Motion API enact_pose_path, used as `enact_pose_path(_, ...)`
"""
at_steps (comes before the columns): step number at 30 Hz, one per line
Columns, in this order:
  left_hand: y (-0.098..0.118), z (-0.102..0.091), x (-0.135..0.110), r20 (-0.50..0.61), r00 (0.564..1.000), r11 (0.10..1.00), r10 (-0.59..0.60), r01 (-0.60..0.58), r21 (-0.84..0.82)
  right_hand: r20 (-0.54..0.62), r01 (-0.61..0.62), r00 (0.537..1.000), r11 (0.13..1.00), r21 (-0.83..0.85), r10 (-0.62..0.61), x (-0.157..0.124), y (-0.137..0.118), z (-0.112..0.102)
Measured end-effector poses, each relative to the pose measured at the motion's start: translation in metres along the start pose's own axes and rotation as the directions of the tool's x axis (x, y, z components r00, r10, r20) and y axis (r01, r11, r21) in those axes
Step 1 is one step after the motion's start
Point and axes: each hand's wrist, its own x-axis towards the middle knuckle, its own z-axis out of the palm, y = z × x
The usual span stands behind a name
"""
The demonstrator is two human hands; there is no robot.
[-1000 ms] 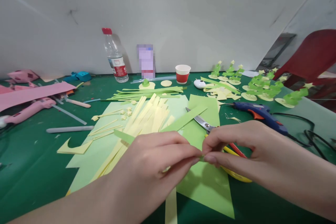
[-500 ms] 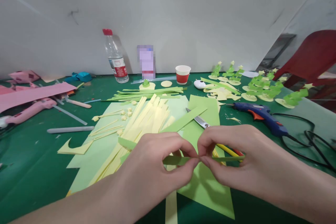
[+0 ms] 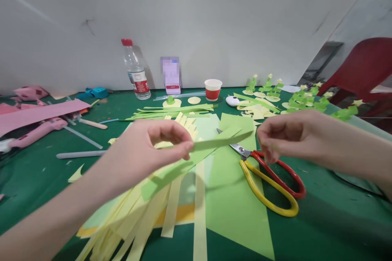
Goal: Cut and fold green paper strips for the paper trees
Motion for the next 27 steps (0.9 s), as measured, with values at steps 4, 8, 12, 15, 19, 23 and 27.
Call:
enact_pose_path(4,-0.002,-0.002,0.004,0.011,1.000,0.999,-0.024,0.024,0.026,-0.213,0.095,0.972,0.995,-0.026,-0.099,0.002,0.001,-0.002)
enact_pose_path(8,0.000,0.020,0.000,0.039,0.996,0.996,0.081,-0.080,-0.032,-0.284,0.322,0.897,0.941,-0.103,-0.338,0.000,-0.007,0.025)
enact_pose_path(12,-0.001,0.043,-0.008,-0.051,0.955,0.953,0.293,-0.296,-0.061,-0.188,0.363,0.909,0.928,-0.079,-0.372,-0.004,-0.009,0.049)
enact_pose_path(15,-0.002,0.050,-0.012,-0.078,0.908,0.912,0.411,-0.409,0.044,-0.129,0.373,0.911,0.917,-0.141,-0.391,-0.005,-0.007,0.053)
enact_pose_path(19,-0.001,0.053,-0.018,-0.068,0.851,0.846,0.521,-0.504,0.174,-0.094,0.435,0.887,0.887,-0.153,-0.452,-0.005,-0.007,0.053)
enact_pose_path(23,0.000,0.056,-0.022,-0.053,0.841,0.828,0.538,-0.516,0.219,-0.017,0.372,0.927,0.925,-0.074,-0.374,-0.007,-0.013,0.053)
enact_pose_path(27,0.002,0.053,-0.021,-0.027,0.842,0.825,0.539,-0.521,0.220,0.126,0.242,0.964,0.968,-0.068,-0.232,-0.009,-0.018,0.047)
